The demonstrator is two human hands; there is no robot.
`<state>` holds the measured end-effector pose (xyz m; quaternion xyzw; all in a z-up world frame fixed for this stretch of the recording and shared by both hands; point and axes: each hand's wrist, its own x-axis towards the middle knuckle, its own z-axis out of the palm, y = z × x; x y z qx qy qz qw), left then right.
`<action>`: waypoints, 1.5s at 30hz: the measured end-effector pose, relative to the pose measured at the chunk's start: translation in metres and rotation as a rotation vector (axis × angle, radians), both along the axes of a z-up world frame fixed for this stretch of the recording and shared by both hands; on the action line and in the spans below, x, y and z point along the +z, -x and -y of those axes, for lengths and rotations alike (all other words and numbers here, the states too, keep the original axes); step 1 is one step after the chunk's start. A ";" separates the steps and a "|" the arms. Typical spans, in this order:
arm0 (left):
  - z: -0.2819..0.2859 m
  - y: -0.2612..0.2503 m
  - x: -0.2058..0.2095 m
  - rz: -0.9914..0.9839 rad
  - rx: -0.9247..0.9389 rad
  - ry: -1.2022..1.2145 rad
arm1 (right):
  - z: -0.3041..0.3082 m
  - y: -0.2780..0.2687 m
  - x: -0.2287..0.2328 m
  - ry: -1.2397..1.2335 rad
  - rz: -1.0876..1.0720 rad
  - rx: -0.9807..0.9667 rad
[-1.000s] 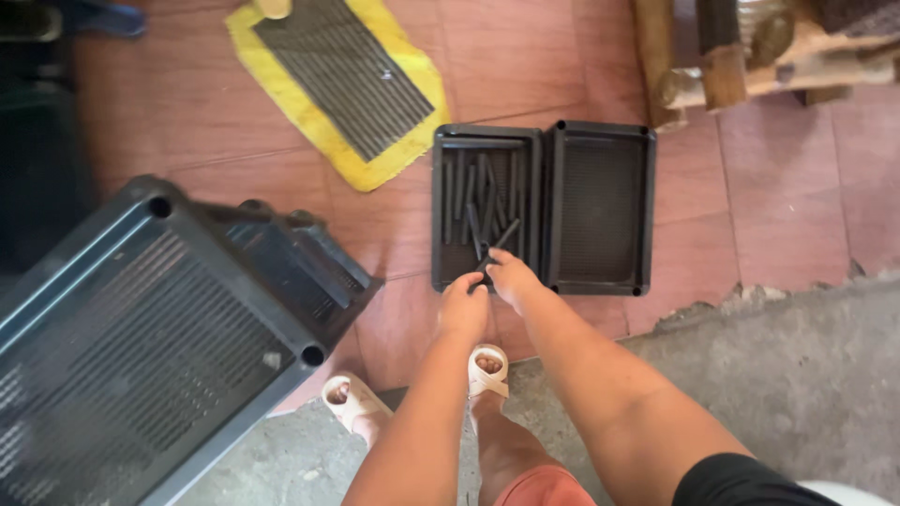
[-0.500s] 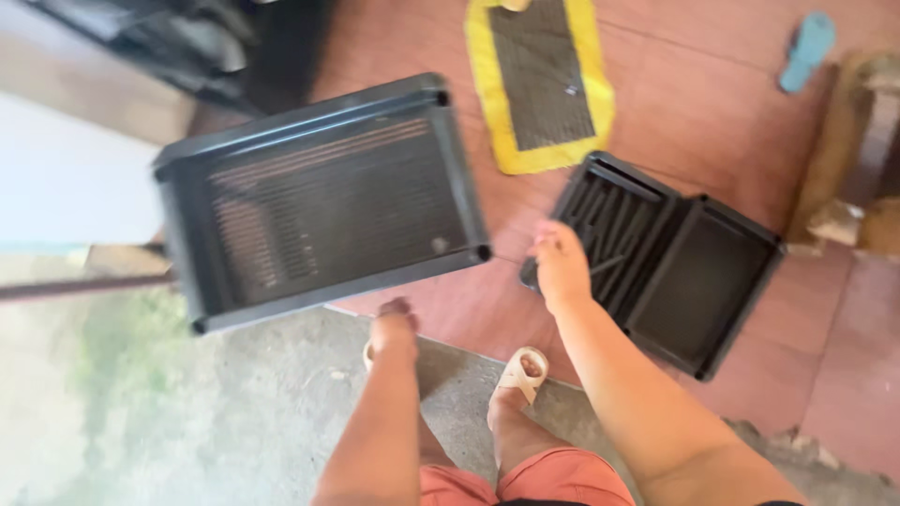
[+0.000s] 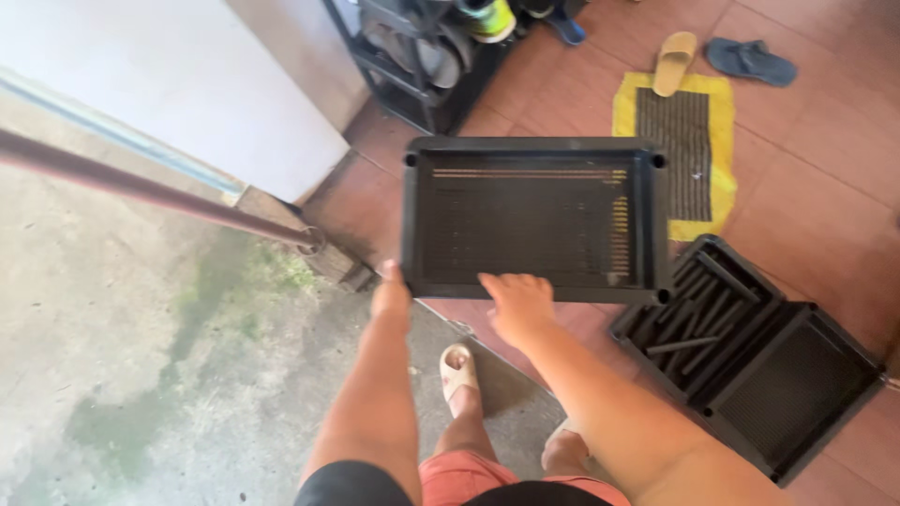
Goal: The person disassembles a black plastic shoe rack by removing trays and vertical support poles one by one. They place the removed trays and poles on the floor and continue taking apart the structure until it is fully broken down into separate components.
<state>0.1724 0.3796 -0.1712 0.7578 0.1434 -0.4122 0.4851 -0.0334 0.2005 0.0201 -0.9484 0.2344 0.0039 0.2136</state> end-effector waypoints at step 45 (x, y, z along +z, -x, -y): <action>0.220 0.165 0.101 0.521 -0.564 0.802 | 0.132 0.070 0.087 -0.015 0.108 -0.582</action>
